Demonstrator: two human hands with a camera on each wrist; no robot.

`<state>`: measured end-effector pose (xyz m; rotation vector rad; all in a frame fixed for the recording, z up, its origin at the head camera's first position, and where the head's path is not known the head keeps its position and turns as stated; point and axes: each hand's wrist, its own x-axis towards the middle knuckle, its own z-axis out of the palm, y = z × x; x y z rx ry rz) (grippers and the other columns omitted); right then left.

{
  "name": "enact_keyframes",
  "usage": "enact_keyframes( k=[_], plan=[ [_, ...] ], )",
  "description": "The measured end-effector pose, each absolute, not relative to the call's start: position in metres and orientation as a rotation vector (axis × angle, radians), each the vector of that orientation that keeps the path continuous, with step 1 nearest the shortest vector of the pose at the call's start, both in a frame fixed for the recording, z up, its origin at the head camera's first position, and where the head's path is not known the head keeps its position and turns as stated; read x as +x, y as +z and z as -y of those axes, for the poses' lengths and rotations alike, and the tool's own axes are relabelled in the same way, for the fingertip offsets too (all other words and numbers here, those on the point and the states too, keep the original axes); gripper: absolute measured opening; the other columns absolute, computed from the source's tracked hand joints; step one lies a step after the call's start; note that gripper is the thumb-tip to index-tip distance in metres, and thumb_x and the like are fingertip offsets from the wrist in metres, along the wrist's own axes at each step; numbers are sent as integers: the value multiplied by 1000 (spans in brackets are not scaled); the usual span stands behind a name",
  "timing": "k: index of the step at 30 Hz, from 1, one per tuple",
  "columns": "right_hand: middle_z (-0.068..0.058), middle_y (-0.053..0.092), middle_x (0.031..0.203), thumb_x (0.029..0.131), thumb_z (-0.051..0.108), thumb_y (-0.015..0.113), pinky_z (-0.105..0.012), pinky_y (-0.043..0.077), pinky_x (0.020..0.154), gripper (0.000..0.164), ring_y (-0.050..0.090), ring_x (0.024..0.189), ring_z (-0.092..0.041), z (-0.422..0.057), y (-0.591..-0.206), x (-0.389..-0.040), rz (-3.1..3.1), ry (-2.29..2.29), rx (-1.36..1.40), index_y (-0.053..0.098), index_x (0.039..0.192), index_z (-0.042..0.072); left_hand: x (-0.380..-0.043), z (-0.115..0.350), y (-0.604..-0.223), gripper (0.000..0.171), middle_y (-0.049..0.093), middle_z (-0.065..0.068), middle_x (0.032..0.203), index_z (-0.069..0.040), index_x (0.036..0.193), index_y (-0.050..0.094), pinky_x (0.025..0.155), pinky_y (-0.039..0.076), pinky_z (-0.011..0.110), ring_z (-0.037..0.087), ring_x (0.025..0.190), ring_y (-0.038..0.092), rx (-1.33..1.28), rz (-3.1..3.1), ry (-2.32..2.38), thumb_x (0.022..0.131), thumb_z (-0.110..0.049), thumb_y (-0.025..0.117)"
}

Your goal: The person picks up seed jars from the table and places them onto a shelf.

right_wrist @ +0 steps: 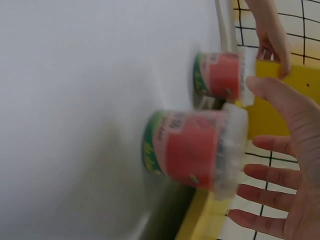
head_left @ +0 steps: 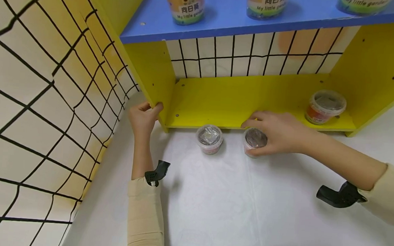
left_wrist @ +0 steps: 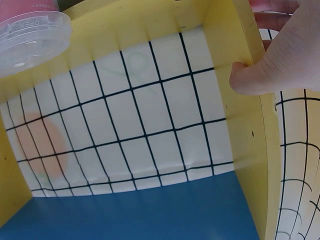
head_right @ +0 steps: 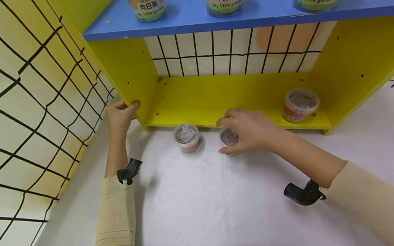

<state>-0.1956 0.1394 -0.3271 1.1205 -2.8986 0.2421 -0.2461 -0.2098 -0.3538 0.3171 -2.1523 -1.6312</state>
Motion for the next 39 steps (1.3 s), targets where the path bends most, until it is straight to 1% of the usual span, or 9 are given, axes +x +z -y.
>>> enact_keyframes(
  k=[7,16,20,27,33,39],
  plan=[
    [-6,56,115,67,58,70,-37,50,59,67,54,102,-26,-136,-343,-192,2903,229,1119,59,122,21,-246,209,-354,27,69,10,102,-7,95,75,63,54,28,19,92,62,300,2152,-1661,70,-18,71],
    [-7,57,112,68,52,71,-38,50,57,61,55,98,-25,-134,-352,-194,2877,248,1125,61,118,18,-244,212,-353,27,68,10,104,-8,96,74,64,54,27,21,95,61,295,2156,-1683,71,-18,71],
    [-7,57,113,69,49,71,-39,50,59,60,55,97,-25,-135,-353,-193,2901,251,1116,60,119,18,-244,212,-354,27,69,9,103,-8,96,75,63,54,28,21,95,62,284,2168,-1659,71,-18,71],
    [-8,56,115,70,47,71,-40,51,63,60,54,97,-25,-136,-352,-191,2922,277,1093,60,120,17,-244,211,-355,31,68,11,105,-9,102,72,63,54,27,20,94,62,273,2149,-1686,72,-16,70],
    [-11,54,116,70,44,72,-42,52,70,61,55,95,-25,-137,-350,-190,2961,325,1052,58,122,16,-243,211,-354,31,68,10,106,-9,102,72,64,54,27,21,96,62,293,2150,-1701,72,-16,70],
    [-13,55,115,69,43,73,-42,52,70,63,56,92,-25,-138,-348,-191,2984,357,1034,57,122,14,-245,210,-353,31,68,10,106,-10,100,73,64,54,27,21,94,62,312,2160,-1683,71,-17,71]
  ],
)
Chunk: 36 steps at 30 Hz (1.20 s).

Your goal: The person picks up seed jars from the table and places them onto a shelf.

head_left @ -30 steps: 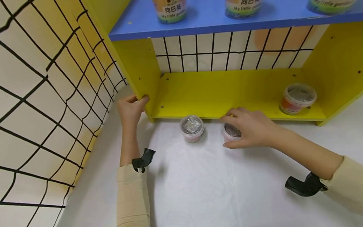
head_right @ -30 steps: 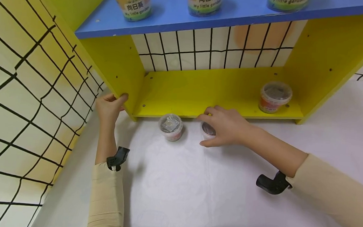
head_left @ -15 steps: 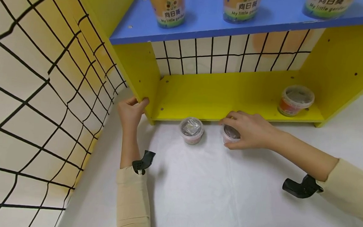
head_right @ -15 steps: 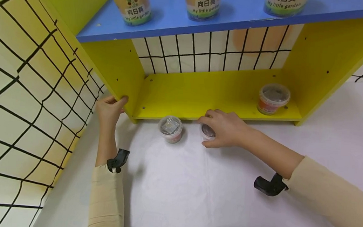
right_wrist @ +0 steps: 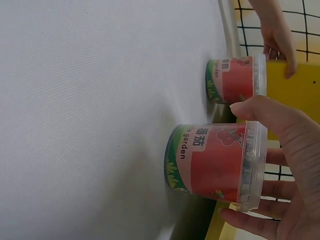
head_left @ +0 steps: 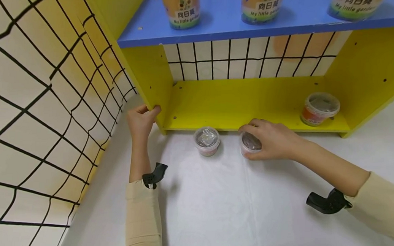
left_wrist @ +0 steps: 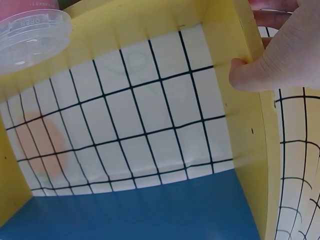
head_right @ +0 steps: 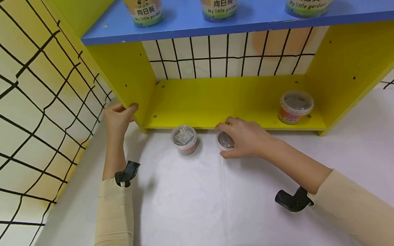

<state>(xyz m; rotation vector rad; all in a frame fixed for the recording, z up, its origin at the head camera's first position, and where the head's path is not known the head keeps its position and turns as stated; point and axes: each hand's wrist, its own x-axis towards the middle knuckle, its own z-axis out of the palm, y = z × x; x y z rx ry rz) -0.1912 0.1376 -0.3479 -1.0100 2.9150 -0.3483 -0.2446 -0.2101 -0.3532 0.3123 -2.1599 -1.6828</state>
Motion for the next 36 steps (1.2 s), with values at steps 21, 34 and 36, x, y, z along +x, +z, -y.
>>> enact_keyframes(
  k=[21,34,36],
  plan=[
    [-12,56,111,69,39,75,-42,52,75,58,57,86,-24,-141,-330,-190,-2875,-350,-919,58,119,15,-246,209,-352,29,69,10,104,-9,98,74,62,53,26,21,94,62,315,2166,-1661,71,-17,71],
    [-11,57,108,69,36,76,-40,51,73,53,56,84,-23,-147,-318,-184,-2912,-399,-925,60,114,16,-246,211,-355,28,69,11,103,-7,97,74,64,55,29,21,93,63,287,2163,-1651,71,-19,71],
    [-12,57,109,69,37,76,-41,51,73,53,56,84,-24,-148,-318,-183,-2916,-399,-924,60,115,15,-246,211,-355,29,69,11,103,-7,98,74,64,55,29,21,93,63,281,2160,-1651,71,-18,71]
  ],
)
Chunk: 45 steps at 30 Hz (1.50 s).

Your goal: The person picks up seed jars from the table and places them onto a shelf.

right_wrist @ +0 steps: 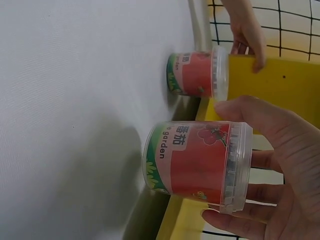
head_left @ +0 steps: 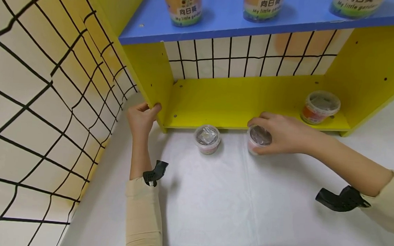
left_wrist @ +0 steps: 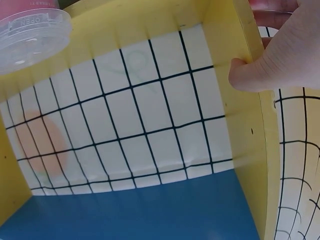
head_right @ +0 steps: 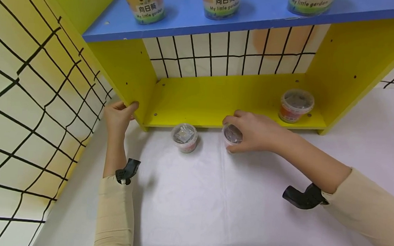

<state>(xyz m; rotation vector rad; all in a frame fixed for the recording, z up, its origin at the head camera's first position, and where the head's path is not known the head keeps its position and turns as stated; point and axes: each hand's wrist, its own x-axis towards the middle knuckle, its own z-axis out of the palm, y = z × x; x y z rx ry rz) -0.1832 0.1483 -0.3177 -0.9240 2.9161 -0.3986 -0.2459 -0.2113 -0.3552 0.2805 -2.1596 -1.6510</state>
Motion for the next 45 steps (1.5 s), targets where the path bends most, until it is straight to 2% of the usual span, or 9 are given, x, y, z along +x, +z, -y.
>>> enact_keyframes(
  k=[17,27,33,39,45],
  plan=[
    [-10,58,112,69,39,76,-42,52,71,55,56,88,-26,-152,-293,-195,-2917,-389,-943,60,117,18,-245,210,-354,27,69,9,101,-8,96,75,64,54,28,21,92,62,288,2164,-1636,71,-19,71],
    [-7,56,116,73,47,70,-42,50,76,56,54,93,-25,-148,-277,-205,-2925,-370,-892,57,120,19,-246,211,-354,29,69,9,103,-8,97,74,64,54,28,20,94,61,317,2182,-1631,71,-20,71],
    [-11,56,110,73,42,73,-41,50,74,58,54,89,-26,-145,-275,-221,-2884,-404,-921,56,120,14,-246,211,-353,31,68,9,105,-8,99,73,67,55,30,19,98,61,345,2190,-1646,71,-19,72],
    [-10,57,108,73,38,74,-41,48,79,60,52,93,-25,-142,-274,-241,-2842,-416,-896,55,123,10,-246,211,-352,32,68,8,105,-8,100,73,68,55,31,19,95,62,363,2200,-1651,70,-20,72],
    [-9,55,113,74,37,73,-44,45,85,61,50,98,-26,-136,-279,-256,-2794,-421,-882,53,125,12,-247,212,-352,32,68,9,105,-7,99,73,67,55,30,21,94,62,353,2202,-1640,70,-20,72]
  ],
)
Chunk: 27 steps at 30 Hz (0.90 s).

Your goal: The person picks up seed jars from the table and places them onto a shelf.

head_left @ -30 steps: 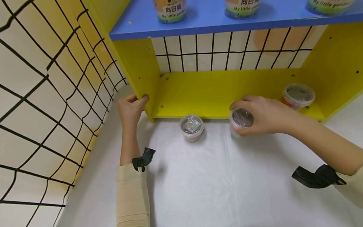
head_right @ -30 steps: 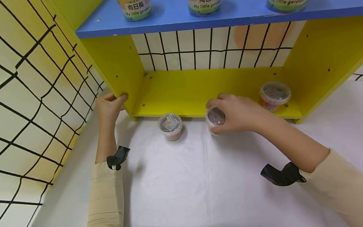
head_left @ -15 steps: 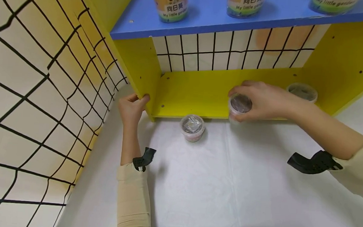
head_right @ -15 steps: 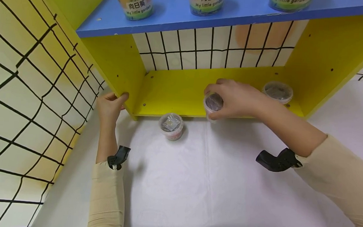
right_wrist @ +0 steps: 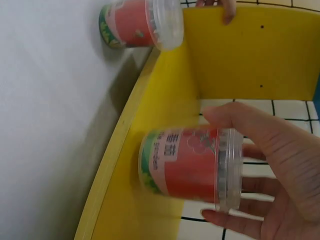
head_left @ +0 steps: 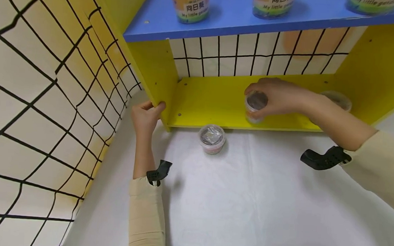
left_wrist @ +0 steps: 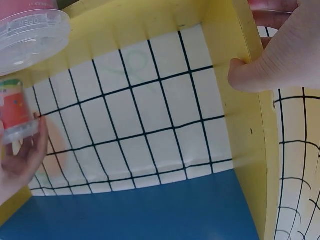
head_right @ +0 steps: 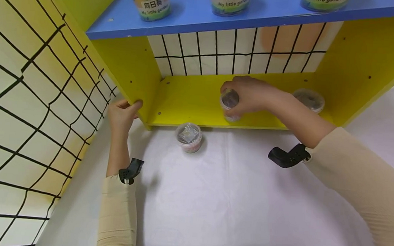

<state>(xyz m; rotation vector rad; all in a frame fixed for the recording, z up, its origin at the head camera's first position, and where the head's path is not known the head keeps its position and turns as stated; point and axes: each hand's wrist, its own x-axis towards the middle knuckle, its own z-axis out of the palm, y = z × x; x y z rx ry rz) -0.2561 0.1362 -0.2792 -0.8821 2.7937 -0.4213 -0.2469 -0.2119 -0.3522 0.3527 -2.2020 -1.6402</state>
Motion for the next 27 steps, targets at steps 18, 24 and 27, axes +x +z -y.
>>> enact_keyframes(
  k=[18,24,27],
  plan=[
    [-14,49,121,76,35,72,-50,44,88,65,48,105,-31,-138,-289,-268,-2697,-457,-843,47,132,15,-247,210,-352,29,68,8,103,-7,96,74,67,55,29,19,96,60,335,2200,-1640,71,-21,72],
    [-15,48,121,77,35,72,-49,45,88,65,48,104,-31,-139,-291,-268,-2694,-476,-856,46,133,14,-247,210,-352,28,68,8,103,-6,95,74,67,54,29,19,97,60,336,2196,-1642,71,-20,72],
    [-16,46,123,78,37,71,-49,45,87,66,48,104,-32,-139,-292,-268,-2693,-471,-859,44,134,14,-247,210,-352,27,69,8,101,-5,93,75,66,54,29,19,94,61,338,2196,-1641,70,-20,72]
  ],
)
